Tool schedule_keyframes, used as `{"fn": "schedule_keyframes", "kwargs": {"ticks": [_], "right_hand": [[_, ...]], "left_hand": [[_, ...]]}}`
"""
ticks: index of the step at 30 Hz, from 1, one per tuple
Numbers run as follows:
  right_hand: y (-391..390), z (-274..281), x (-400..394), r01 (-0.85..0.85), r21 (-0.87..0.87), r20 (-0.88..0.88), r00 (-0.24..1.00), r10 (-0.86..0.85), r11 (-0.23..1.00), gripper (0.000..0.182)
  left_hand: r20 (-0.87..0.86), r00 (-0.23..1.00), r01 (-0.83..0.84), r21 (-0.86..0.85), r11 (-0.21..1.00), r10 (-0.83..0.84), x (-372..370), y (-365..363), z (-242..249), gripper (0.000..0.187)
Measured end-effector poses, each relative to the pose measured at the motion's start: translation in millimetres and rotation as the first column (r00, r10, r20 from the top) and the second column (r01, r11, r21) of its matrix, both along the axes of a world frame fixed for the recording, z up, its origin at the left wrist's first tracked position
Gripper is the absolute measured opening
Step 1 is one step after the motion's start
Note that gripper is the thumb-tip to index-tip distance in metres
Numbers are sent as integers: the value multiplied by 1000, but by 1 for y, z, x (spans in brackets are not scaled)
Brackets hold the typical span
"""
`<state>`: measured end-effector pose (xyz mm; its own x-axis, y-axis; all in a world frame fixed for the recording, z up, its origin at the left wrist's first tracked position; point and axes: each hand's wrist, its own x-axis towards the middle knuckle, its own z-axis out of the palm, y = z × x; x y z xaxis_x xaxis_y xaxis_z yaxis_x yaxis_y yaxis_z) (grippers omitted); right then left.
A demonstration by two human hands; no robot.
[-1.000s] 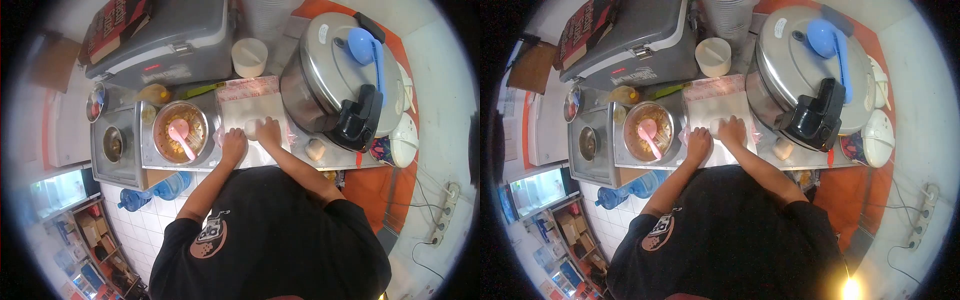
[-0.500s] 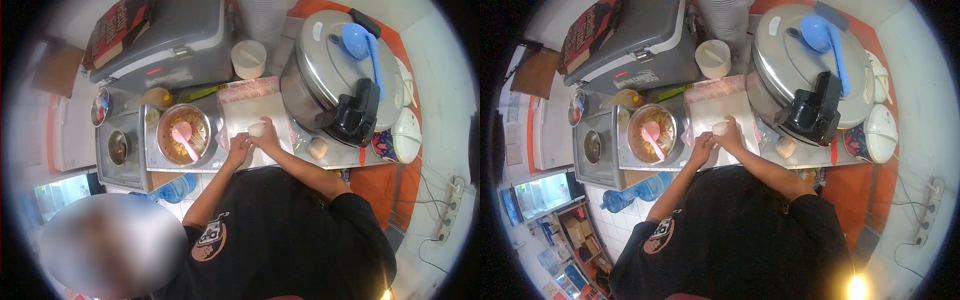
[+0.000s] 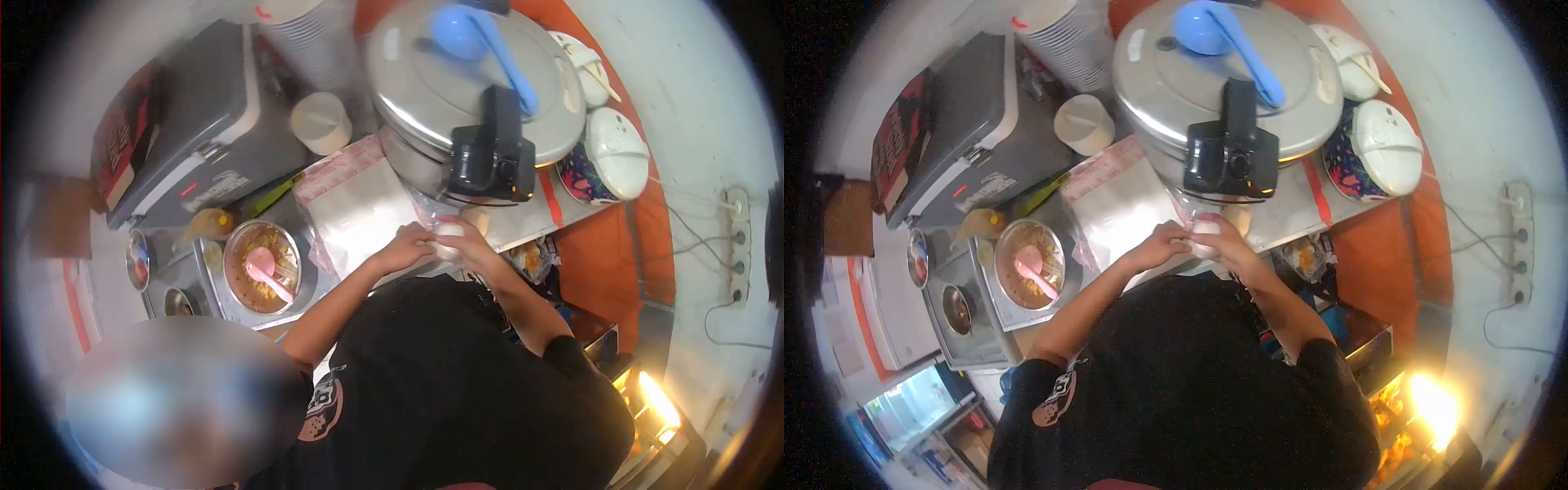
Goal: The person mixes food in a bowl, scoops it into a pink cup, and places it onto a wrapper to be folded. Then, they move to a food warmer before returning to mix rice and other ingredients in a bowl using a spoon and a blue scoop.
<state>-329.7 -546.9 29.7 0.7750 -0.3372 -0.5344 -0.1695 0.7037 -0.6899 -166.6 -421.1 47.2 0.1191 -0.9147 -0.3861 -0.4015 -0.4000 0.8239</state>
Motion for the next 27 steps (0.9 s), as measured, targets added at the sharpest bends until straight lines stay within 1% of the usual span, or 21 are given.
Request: {"fn": "schedule_keyframes", "kwargs": {"ticks": [2,3,4,5,6,7,8,9,11,13,14,15,16,17,18,20,21,22,23,25,27], "right_hand": [[-2,10,-43,71,-44,-27,997,-72,997,56],[-4,13,-64,123,-93,-46,991,-128,988,55],[-8,9,-85,144,-95,-43,988,-149,985,55],[-12,1,-106,211,-206,-155,957,-245,956,56],[-13,-3,-123,266,-320,-252,902,-352,909,56],[-12,-2,-136,297,-324,-246,890,-383,898,56],[-10,0,-149,408,-370,-265,815,-516,834,57],[-6,4,-162,511,-419,-277,715,-641,751,58],[11,12,-181,620,-428,-250,617,-746,657,57],[35,11,-200,730,-429,-212,491,-845,532,56],[53,2,-212,749,-459,-195,439,-877,477,54],[72,2,-220,754,-471,-218,404,-888,458,54],[91,5,-225,761,-485,-243,357,-902,432,54],[111,14,-227,804,-431,-254,327,-910,409,52],[131,22,-226,848,-373,-259,295,-920,377,51],[164,1,-234,772,-463,-397,259,-881,436,51],[175,9,-232,737,-501,-417,252,-873,453,52],[185,20,-228,698,-536,-438,251,-863,475,54],[195,14,-226,734,-532,-376,241,-895,422,57],[211,8,-216,785,-525,-297,193,-935,329,60],[226,23,-208,799,-515,-206,237,-949,311,65]], "left_hand": [[-109,968,234,40,972,-228,-15,-35,-2,50],[-109,963,253,40,967,-247,-29,-45,-5,50],[87,982,165,2,986,-165,-43,-56,-11,61],[275,959,88,-57,994,-69,-58,-67,-20,72],[279,956,117,-61,991,-96,-71,-80,-29,72],[369,929,35,8,999,-36,-85,-94,-41,84],[461,887,-49,62,997,15,-97,-107,-51,96],[462,887,-5,53,999,-20,-110,-114,-59,96],[638,754,-241,44,970,158,-139,-124,-76,90],[610,763,-203,-88,975,214,-137,-126,-104,96],[675,665,-190,-263,946,321,-142,-123,-111,76],[665,677,-87,-353,932,315,-136,-125,-110,53],[575,780,-63,-324,944,249,-135,-122,-82,41],[618,736,59,-467,882,278,-129,-119,-109,45],[603,764,78,-439,895,229,-125,-118,-105,52],[628,770,196,-397,896,110,-111,-112,-116,68],[618,782,220,-388,895,76,-105,-113,-121,69],[527,850,199,-312,929,-5,-101,-113,-111,74],[418,909,160,-340,927,-4,-90,-116,-139,75],[357,925,207,-192,959,-128,-102,-89,-75,72],[291,942,245,-270,931,-164,-111,-63,-61,72]]}}
